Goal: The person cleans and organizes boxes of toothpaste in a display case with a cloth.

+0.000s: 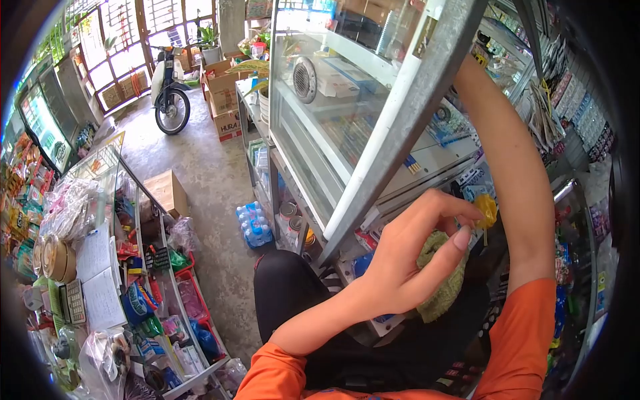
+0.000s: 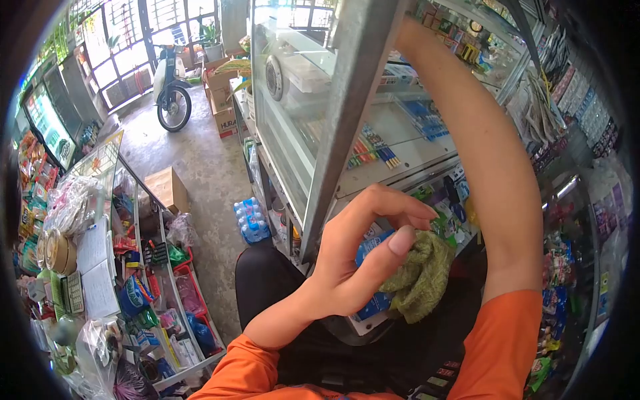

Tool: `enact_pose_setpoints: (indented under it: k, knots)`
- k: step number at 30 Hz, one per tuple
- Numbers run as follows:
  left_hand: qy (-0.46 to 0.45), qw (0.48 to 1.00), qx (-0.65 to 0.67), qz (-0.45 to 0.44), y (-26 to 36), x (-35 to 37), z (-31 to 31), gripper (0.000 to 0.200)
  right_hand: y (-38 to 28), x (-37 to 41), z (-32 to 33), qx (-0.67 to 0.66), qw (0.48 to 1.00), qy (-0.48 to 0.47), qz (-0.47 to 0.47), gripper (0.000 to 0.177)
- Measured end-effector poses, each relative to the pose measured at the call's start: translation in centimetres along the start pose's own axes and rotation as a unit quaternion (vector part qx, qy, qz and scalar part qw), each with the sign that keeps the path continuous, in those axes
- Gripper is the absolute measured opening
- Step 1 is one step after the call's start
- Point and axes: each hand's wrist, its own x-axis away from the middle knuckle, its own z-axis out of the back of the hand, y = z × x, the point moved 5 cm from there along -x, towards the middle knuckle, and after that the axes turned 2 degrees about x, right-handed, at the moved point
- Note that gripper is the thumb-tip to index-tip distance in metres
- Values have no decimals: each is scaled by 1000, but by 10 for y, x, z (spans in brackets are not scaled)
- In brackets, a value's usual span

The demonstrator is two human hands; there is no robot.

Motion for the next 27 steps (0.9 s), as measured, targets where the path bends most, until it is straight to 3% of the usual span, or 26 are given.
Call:
enact_pose_setpoints:
  k: [11, 27]
  knots:
    - [-16, 999, -27, 30, -4, -2, -11, 25, 22, 34, 38, -27, 997, 67, -7, 48]
    - [-4, 1000, -9, 3, -4, -3, -16, 26, 6, 38, 31, -64, 991, 115, 29, 46]
